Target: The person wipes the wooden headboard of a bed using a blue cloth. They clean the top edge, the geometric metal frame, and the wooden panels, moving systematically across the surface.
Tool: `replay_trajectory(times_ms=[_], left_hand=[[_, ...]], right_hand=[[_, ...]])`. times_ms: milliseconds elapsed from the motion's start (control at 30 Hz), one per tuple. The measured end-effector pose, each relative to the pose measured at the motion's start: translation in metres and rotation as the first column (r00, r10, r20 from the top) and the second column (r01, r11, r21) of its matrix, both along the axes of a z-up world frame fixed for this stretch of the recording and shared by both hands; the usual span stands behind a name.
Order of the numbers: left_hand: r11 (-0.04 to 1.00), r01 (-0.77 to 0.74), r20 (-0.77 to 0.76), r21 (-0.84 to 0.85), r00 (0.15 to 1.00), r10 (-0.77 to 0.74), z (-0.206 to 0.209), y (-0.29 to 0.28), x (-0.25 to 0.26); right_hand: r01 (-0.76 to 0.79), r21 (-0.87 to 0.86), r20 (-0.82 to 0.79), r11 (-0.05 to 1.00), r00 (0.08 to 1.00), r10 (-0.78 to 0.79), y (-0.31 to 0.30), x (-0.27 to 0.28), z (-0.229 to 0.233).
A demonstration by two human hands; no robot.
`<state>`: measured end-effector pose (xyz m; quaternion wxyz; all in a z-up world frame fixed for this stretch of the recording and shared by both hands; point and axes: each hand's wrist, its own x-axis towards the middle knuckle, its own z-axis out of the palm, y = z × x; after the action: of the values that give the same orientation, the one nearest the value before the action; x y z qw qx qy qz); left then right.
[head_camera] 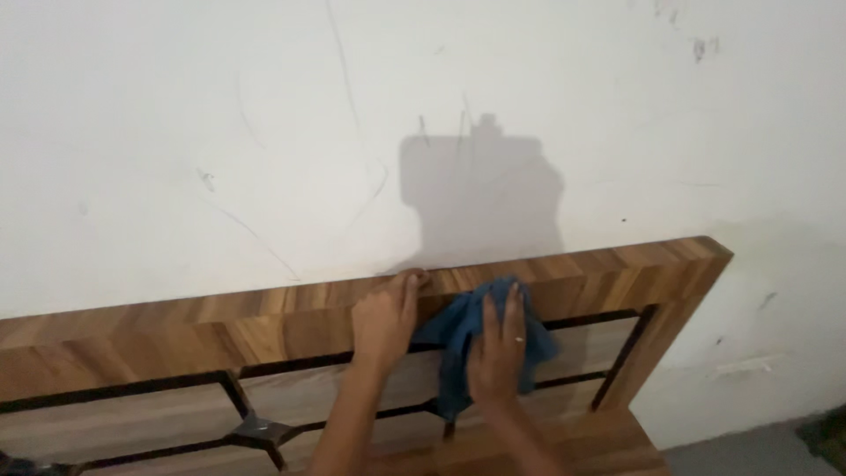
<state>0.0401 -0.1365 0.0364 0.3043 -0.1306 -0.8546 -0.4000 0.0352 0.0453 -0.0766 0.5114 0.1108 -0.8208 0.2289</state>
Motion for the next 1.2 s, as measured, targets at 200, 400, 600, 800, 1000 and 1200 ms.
replay_trajectory(times_ms=[200, 400, 600, 800, 1000, 1200], left_hand=[[0.999, -0.046, 0.032, -0.014, 0.998, 0.047, 0.004, 0.006, 0.002], [0.996, -0.063, -0.078, 0.069, 0.995, 0.069, -0.005, 0.016, 0.005], [0.984, -0.17, 0.069, -0.053, 0.982, 0.174, -0.003, 0.014, 0.0], [0.996, -0.093, -0.124, 0.006, 0.988, 0.093, -0.013, 0.018, 0.002], [0.99, -0.094, -0.075, 0.108, 0.992, 0.103, -0.008, 0.024, 0.003], [0.986, -0.14, -0.1, 0.086, 0.984, 0.148, -0.008, 0.026, 0.008]], right_hand=[[0.189, -0.527, 0.059, 0.828, 0.981, -0.187, 0.109, -0.026, 0.037], [0.157, -0.322, 0.166, 0.934, 0.98, -0.107, 0.084, -0.012, 0.013], [0.186, -0.498, 0.086, 0.847, 0.983, -0.165, 0.15, -0.03, 0.032], [0.261, -0.429, 0.223, 0.865, 0.958, -0.179, 0.141, -0.012, -0.041], [0.391, 0.011, 0.382, 0.92, 0.849, -0.365, 0.098, -0.005, -0.067], [0.082, 0.259, 0.489, 0.962, 0.848, -0.204, 0.062, 0.007, -0.075]])
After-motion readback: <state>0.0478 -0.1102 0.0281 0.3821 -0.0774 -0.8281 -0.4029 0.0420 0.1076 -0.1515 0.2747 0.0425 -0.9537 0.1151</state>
